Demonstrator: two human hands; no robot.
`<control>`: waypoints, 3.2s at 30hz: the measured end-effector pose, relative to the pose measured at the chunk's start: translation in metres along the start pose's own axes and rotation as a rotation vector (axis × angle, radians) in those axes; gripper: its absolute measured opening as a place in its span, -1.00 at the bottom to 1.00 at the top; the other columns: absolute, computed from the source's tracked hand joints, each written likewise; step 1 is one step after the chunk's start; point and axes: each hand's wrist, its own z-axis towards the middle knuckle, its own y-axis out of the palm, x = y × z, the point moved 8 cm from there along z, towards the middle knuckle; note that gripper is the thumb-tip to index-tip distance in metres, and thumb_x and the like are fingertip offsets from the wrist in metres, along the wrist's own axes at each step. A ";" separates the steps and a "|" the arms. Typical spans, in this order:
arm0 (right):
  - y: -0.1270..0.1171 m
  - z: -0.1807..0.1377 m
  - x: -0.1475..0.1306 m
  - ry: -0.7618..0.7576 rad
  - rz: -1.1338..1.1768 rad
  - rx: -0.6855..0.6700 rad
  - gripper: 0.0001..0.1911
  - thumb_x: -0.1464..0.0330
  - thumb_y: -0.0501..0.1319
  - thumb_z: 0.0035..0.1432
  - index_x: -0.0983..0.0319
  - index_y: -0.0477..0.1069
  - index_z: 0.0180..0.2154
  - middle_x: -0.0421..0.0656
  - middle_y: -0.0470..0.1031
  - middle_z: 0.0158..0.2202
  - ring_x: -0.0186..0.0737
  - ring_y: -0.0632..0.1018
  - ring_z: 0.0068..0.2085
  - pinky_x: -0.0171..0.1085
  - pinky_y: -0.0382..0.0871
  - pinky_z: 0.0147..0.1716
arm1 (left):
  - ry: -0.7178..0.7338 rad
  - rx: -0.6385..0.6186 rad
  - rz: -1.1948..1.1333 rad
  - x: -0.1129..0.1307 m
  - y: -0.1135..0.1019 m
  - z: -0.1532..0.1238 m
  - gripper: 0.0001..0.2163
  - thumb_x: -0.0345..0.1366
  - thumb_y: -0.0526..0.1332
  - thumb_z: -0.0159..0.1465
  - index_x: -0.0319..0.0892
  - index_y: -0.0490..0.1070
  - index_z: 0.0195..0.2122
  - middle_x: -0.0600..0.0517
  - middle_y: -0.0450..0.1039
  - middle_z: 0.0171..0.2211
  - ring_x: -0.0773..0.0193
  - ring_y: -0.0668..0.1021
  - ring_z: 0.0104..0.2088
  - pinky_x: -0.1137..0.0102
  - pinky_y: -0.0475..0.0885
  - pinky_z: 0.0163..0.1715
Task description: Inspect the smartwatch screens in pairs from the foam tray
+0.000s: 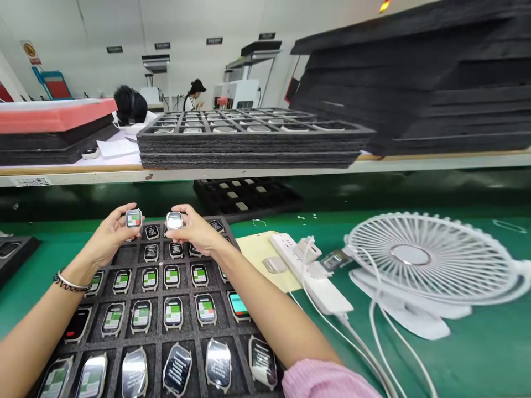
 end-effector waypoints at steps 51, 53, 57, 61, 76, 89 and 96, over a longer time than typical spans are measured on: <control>0.020 -0.015 0.017 0.005 0.078 -0.105 -0.55 0.41 0.36 -0.05 0.20 0.33 -0.08 -0.18 0.57 -0.27 -0.34 0.53 -0.48 -0.36 0.39 -0.47 | -0.057 -0.131 -0.078 -0.033 0.028 -0.031 -0.56 -0.44 0.34 0.02 -0.16 0.39 -0.03 -0.01 0.59 -0.21 0.29 0.64 -0.43 0.35 0.58 -0.31; 0.021 -0.015 0.018 0.007 0.082 -0.113 -0.55 0.42 0.34 -0.05 0.21 0.32 -0.08 -0.18 0.57 -0.27 -0.35 0.53 -0.47 -0.36 0.38 -0.46 | -0.064 -0.114 -0.085 -0.034 0.027 -0.030 -0.62 -0.37 0.36 0.07 -0.17 0.39 -0.06 -0.01 0.59 -0.23 0.28 0.64 -0.45 0.33 0.58 -0.32; 0.023 -0.016 0.018 -0.001 0.079 -0.137 -0.53 0.43 0.33 -0.05 0.21 0.32 -0.06 -0.19 0.57 -0.26 -0.34 0.54 -0.45 -0.37 0.36 -0.46 | -0.109 -0.081 -0.163 -0.034 0.025 -0.030 -0.70 -0.18 0.28 0.18 -0.22 0.42 -0.10 -0.05 0.59 -0.27 0.18 0.65 -0.46 0.26 0.59 -0.36; 0.022 -0.015 0.018 -0.002 0.071 -0.130 -0.55 0.42 0.35 -0.04 0.21 0.33 -0.07 -0.19 0.57 -0.27 -0.32 0.54 -0.45 -0.36 0.36 -0.46 | -0.125 -0.096 -0.180 -0.032 0.026 -0.031 -0.64 -0.31 0.30 0.08 -0.22 0.42 -0.06 -0.05 0.61 -0.25 0.18 0.65 -0.44 0.22 0.60 -0.28; 0.022 -0.014 0.022 -0.015 0.056 -0.169 -0.56 0.43 0.34 0.03 0.23 0.32 -0.03 -0.17 0.57 -0.25 -0.32 0.55 -0.43 -0.35 0.40 -0.42 | -0.128 -0.077 -0.137 -0.034 0.024 -0.032 -0.62 -0.26 0.36 0.06 -0.25 0.42 -0.09 -0.03 0.60 -0.30 0.21 0.64 -0.49 0.28 0.59 -0.34; 0.022 -0.014 0.024 0.014 0.067 -0.154 -0.55 0.34 0.38 0.07 0.24 0.32 -0.02 -0.18 0.57 -0.28 -0.34 0.58 -0.44 -0.40 0.44 -0.43 | -0.101 -0.094 -0.136 -0.037 0.023 -0.030 -0.61 -0.29 0.39 0.05 -0.23 0.43 -0.09 0.02 0.59 -0.32 0.25 0.64 -0.50 0.37 0.58 -0.39; 0.021 -0.013 0.026 0.004 0.060 -0.148 -0.55 0.40 0.34 0.04 0.24 0.32 -0.01 -0.20 0.55 -0.29 -0.32 0.59 -0.41 -0.39 0.43 -0.43 | -0.102 -0.088 -0.142 -0.039 0.023 -0.030 -0.56 -0.29 0.38 0.06 -0.23 0.41 -0.02 -0.02 0.61 -0.27 0.27 0.63 -0.48 0.37 0.56 -0.37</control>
